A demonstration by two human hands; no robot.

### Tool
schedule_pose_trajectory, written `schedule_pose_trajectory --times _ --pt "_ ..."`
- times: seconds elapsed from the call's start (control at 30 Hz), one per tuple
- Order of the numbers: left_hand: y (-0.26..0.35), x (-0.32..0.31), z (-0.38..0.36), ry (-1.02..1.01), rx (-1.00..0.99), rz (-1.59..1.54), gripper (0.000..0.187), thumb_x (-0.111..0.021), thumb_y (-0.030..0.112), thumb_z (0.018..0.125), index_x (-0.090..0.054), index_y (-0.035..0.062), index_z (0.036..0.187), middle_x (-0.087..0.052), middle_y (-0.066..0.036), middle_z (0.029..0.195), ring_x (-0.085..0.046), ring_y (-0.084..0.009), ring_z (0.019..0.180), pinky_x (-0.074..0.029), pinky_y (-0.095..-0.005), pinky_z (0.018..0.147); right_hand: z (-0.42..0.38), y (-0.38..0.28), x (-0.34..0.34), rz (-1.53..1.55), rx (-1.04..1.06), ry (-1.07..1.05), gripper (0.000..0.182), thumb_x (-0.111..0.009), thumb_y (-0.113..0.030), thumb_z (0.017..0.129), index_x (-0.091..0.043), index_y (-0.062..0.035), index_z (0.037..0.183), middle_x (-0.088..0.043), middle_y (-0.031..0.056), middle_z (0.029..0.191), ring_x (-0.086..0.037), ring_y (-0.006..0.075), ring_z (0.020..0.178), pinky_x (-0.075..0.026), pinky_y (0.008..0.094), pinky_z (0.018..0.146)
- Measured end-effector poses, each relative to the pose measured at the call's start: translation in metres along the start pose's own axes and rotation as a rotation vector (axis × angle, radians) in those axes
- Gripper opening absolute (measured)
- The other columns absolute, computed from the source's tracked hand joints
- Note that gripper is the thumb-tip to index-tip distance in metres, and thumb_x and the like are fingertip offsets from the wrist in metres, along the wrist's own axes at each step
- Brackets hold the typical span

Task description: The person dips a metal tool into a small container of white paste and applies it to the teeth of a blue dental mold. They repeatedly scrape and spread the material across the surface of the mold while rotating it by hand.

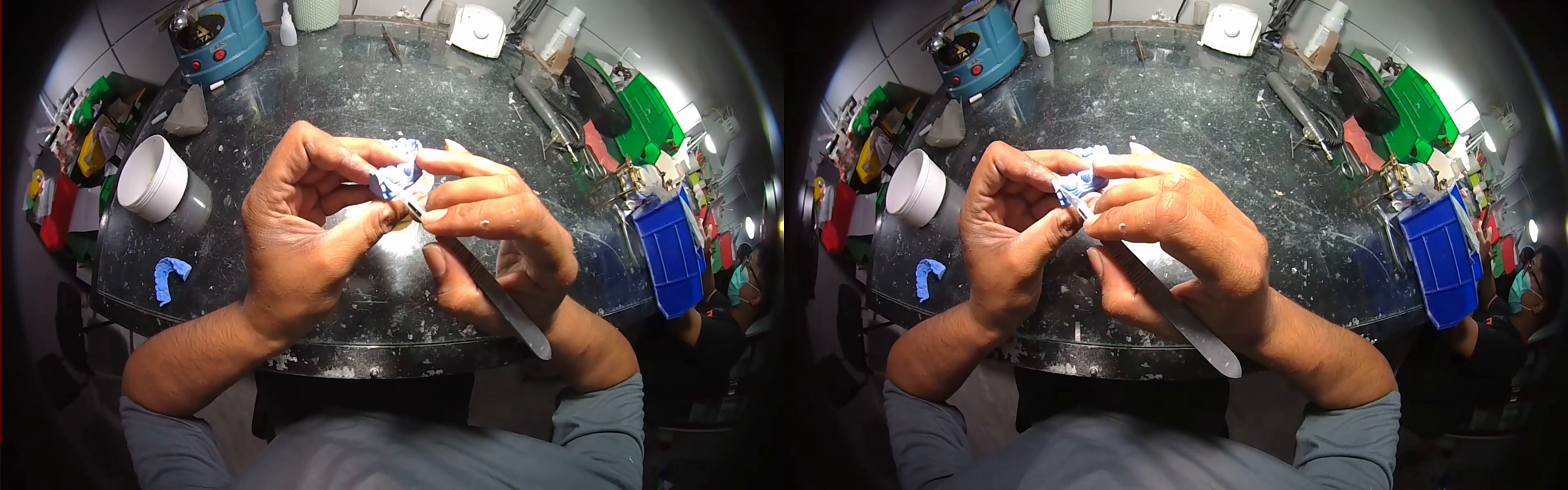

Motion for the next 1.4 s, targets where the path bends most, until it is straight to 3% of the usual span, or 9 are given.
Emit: schedule_pose_trajectory --times 0.2,0.27,0.33,0.4,0.47,0.7,1.27,1.4 --pt "-0.002 -0.001 0.0 0.006 0.028 -0.035 0.032 -0.069 -0.007 0.082 -0.046 0.0055 0.1 -0.061 -0.016 0.111 -0.061 -0.0153 0.102 -0.05 -0.0288 0.091 0.0 0.001 0.002 0.036 -0.015 -0.019 0.026 -0.065 0.004 0.073 -0.058 0.0008 0.098 -0.066 0.0179 0.095 -0.064 0.0395 0.107 -0.041 0.0567 0.102" --pt "0.002 -0.001 -0.001 -0.006 -0.025 0.072 0.031 -0.069 -0.007 0.082 -0.045 0.0051 0.099 -0.06 -0.017 0.111 -0.062 -0.016 0.102 -0.051 -0.0296 0.091 -0.001 0.003 0.004 0.068 -0.088 0.078 0.037 -0.074 0.008 0.062 -0.065 -0.0047 0.095 -0.069 0.0108 0.095 -0.068 0.031 0.103 -0.046 0.0518 0.098" --pt "0.002 -0.001 -0.002 -0.003 -0.013 0.067 0.031 -0.069 -0.007 0.082 -0.045 0.005 0.099 -0.06 -0.017 0.111 -0.062 -0.0161 0.102 -0.052 -0.0296 0.091 -0.001 0.004 0.004 0.055 -0.088 0.089 0.037 -0.074 0.008 0.062 -0.065 -0.005 0.095 -0.069 0.0107 0.094 -0.068 0.031 0.102 -0.046 0.052 0.098" --pt "0.002 -0.002 -0.001 -0.007 -0.009 0.063 0.032 -0.069 -0.007 0.082 -0.045 0.005 0.099 -0.06 -0.017 0.112 -0.062 -0.0162 0.102 -0.053 -0.0296 0.09 -0.001 0.002 0.001 0.02 -0.008 -0.003 0.028 -0.067 0.003 0.073 -0.058 0.0 0.1 -0.066 0.0169 0.095 -0.064 0.0388 0.107 -0.039 0.0579 0.103" --pt "0.002 0.0 0.0 0.042 -0.034 0.038 0.03 -0.068 -0.013 0.078 -0.049 0.0032 0.095 -0.063 -0.014 0.107 -0.065 -0.0142 0.097 -0.056 -0.0271 0.086 -0.002 0.003 0.001 0.01 -0.007 -0.011 0.028 -0.067 0.003 0.073 -0.059 -0.0001 0.1 -0.067 0.0166 0.095 -0.064 0.0385 0.108 -0.038 0.0581 0.103" --pt "0.002 -0.001 -0.002 -0.01 -0.023 0.085 0.032 -0.068 -0.007 0.082 -0.044 0.0056 0.099 -0.06 -0.018 0.112 -0.063 -0.0168 0.101 -0.053 -0.0299 0.089 -0.001 0.003 0.004 0.045 -0.055 -0.063 0.024 -0.065 0.001 0.075 -0.059 -0.0017 0.098 -0.067 0.0148 0.093 -0.064 0.0369 0.109 -0.029 0.06 0.109" --pt "0.009 -0.003 -0.001 -0.025 -0.116 0.203 0.034 -0.07 -0.007 0.08 -0.044 0.0068 0.099 -0.06 -0.019 0.111 -0.061 -0.0188 0.103 -0.05 -0.0317 0.09 0.0 0.007 0.008 0.121 -0.126 -0.031 0.019 -0.06 -0.003 0.075 -0.061 -0.0039 0.095 -0.069 0.0129 0.09 -0.062 0.0359 0.111 -0.018 0.0622 0.111" --pt "0.008 -0.001 -0.001 -0.01 -0.087 0.189 0.035 -0.07 -0.007 0.08 -0.044 0.007 0.099 -0.06 -0.019 0.11 -0.061 -0.0188 0.102 -0.049 -0.0312 0.09 -0.002 0.008 0.004 0.051 -0.059 -0.07 0.024 -0.059 -0.002 0.074 -0.06 -0.0041 0.098 -0.068 0.0127 0.089 -0.062 0.0362 0.112 -0.017 0.0622 0.112"
Point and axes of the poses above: each hand's wrist, its own z-axis towards the middle knuckle, its own x-axis out of the back of the hand, y = z × x, the point moved 6 cm from there along z, towards the middle knuckle
